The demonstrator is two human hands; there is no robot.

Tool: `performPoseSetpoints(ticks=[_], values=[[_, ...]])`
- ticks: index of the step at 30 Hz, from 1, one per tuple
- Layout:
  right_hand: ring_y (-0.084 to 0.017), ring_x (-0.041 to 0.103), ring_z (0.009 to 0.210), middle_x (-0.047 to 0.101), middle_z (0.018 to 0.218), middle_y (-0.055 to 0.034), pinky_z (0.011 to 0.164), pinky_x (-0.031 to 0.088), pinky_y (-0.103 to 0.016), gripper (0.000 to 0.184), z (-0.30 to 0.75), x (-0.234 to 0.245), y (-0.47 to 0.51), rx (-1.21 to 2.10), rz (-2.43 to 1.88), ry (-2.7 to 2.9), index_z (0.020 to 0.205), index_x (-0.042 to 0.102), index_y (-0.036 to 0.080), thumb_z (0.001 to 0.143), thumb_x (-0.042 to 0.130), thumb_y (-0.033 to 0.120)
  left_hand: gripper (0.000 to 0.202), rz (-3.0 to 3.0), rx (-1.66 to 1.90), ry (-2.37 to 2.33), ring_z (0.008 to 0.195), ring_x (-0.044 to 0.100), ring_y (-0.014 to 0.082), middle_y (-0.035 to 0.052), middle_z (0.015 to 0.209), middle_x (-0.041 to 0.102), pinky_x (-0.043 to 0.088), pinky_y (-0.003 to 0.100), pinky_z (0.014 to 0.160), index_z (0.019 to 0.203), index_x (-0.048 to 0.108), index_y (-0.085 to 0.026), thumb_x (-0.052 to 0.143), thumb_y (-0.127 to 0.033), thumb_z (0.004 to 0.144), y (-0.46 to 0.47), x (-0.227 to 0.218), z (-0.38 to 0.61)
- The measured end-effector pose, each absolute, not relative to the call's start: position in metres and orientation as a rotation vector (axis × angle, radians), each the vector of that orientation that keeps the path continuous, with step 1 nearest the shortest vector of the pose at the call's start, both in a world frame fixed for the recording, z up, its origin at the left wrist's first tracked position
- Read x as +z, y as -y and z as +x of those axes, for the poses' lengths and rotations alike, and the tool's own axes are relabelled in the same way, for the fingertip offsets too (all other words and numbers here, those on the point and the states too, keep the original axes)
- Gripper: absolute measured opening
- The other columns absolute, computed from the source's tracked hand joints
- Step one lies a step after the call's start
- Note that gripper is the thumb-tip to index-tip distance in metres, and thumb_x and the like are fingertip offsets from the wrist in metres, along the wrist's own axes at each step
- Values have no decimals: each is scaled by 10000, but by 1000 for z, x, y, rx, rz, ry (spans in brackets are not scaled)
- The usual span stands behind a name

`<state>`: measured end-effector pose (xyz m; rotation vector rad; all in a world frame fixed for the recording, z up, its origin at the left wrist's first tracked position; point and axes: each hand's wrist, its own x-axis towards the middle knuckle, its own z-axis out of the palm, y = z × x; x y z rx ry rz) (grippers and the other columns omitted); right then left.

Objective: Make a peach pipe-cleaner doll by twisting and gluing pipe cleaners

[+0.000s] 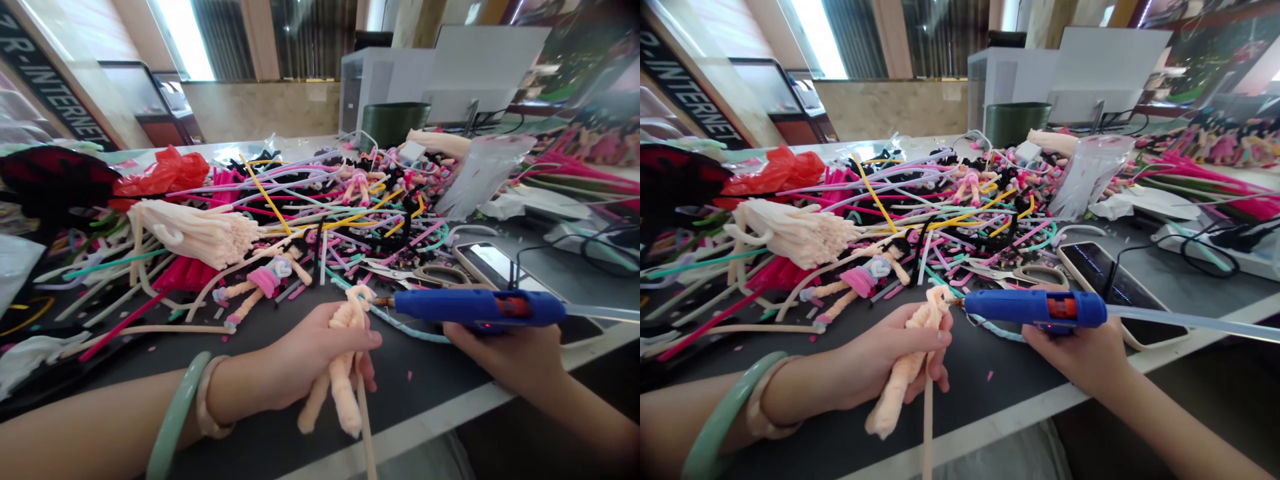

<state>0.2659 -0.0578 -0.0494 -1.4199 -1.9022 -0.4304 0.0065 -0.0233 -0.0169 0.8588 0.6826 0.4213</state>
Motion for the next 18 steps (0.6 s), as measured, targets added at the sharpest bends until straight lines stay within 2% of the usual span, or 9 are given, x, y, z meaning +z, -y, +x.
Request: performPoseSetpoints(ticks=[7, 15, 18], values=[[-228, 746, 725, 761, 873, -12, 574, 578, -274, 234, 270, -50, 59, -402, -1400, 1949, 1020, 618, 246, 789, 604, 283, 157, 849, 425, -679, 370, 509, 56, -46, 542, 612, 533, 337, 681, 852, 499, -167, 638, -230, 815, 23, -16, 7], [-269, 736, 810, 759, 949, -15, 688, 573, -354, 232, 262, -50, 64, -213, -1514, 1801, 1009, 648, 270, 797, 573, 325, 156, 844, 423, -676, 368, 501, 59, -48, 538, 608, 534, 336, 688, 829, 500, -165, 642, -227, 812, 22, -15, 7], [-256, 735, 780, 761, 949, 3, 673, 572, -339, 242, 261, -49, 64, -189, -1514, 1830, 1015, 645, 278, 784, 586, 320, 159, 838, 418, -678, 372, 508, 61, -46, 544, 614, 537, 336, 697, 827, 505, -164, 648, -231, 808, 22, -16, 7]])
